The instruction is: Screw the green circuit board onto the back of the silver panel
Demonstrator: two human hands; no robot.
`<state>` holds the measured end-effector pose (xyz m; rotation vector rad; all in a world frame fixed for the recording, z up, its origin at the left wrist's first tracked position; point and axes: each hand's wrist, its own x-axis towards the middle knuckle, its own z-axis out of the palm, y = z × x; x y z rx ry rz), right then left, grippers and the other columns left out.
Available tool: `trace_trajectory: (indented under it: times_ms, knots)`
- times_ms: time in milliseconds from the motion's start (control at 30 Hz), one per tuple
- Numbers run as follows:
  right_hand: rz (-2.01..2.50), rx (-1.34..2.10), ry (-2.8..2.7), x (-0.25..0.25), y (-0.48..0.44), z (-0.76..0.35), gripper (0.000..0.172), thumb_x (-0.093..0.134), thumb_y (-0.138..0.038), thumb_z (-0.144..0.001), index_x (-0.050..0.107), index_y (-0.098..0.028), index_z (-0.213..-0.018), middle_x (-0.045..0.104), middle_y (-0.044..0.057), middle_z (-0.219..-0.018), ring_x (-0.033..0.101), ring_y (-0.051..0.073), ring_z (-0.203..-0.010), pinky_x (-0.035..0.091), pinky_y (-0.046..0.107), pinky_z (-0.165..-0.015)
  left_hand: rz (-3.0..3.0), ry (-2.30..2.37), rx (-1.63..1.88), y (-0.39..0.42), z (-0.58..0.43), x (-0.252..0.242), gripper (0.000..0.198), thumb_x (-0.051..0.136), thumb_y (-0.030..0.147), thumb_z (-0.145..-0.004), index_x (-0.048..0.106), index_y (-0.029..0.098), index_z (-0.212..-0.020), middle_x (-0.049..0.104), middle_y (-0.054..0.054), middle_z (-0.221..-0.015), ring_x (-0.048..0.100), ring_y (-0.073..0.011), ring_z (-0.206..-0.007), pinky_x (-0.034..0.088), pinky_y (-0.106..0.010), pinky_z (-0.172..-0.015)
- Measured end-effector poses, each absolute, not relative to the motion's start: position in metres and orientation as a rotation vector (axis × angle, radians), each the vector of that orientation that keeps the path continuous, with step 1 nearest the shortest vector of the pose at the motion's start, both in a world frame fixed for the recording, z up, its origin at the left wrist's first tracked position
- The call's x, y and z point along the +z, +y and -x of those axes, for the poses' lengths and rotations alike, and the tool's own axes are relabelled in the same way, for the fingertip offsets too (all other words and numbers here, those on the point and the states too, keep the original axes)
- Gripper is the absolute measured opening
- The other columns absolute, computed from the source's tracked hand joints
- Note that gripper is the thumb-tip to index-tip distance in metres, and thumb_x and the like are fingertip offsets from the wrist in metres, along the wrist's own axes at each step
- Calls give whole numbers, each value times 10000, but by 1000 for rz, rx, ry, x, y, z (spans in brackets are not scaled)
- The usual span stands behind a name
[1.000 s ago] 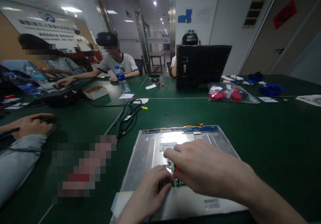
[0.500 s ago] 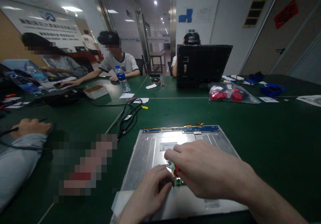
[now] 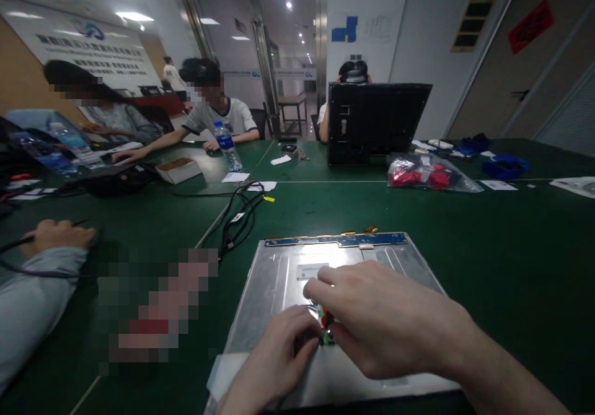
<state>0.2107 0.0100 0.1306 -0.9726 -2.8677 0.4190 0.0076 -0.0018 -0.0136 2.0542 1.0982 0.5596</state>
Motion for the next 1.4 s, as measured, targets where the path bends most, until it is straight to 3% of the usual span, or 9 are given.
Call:
trace_trajectory:
  times_ms: [367, 567, 767, 1033, 1167, 1400]
  knots:
    - [1031, 325, -2808, 123, 11, -211, 82, 552, -240, -924, 574, -185, -981, 630, 6, -750, 526, 146, -572, 245, 279, -475, -2060, 1103, 554, -1, -8, -12, 139, 509, 131, -833, 631, 193, -810, 695, -54, -913, 624, -230, -890, 463, -320, -818]
    - [980, 428, -2836, 129, 9, -211, 152, 600, -253, -881, 569, -175, -1008, 652, 47, -877, 577, 170, -694, 316, 270, -521, -2058, 1099, 594, 0, -8, -15, 138, 535, 114, -801, 647, 187, -837, 697, -47, -918, 625, -228, -889, 468, -317, -830]
    - [983, 408, -2863, 129, 9, -209, 132, 587, -167, -865, 559, -174, -994, 655, 46, -875, 561, 159, -678, 307, 269, -517, -2049, 1122, 576, 0, -9, -10, 151, 539, 108, -818, 664, 189, -844, 714, -54, -934, 637, -235, -923, 475, -307, -839]
    - [1029, 340, -2831, 122, 11, -210, 114, 576, -259, -933, 578, -185, -1020, 659, 18, -779, 576, 150, -605, 249, 275, -479, -2069, 1097, 609, -2, -10, -8, 139, 530, 102, -811, 619, 202, -778, 698, -26, -876, 625, -215, -869, 460, -297, -818]
    - [1012, 365, -2819, 123, 11, -210, 140, 590, -273, -918, 576, -187, -1027, 661, 32, -849, 580, 167, -663, 291, 281, -513, -2080, 1099, 591, -1, -9, -12, 111, 534, 146, -842, 618, 191, -784, 693, -34, -882, 625, -216, -845, 451, -291, -760]
    - [974, 435, -2859, 133, 9, -210, 107, 573, -178, -871, 570, -157, -976, 639, 61, -902, 531, 155, -682, 324, 266, -527, -2056, 1098, 572, 0, -9, -9, 140, 526, 117, -838, 648, 186, -829, 708, -57, -940, 633, -231, -909, 465, -304, -822]
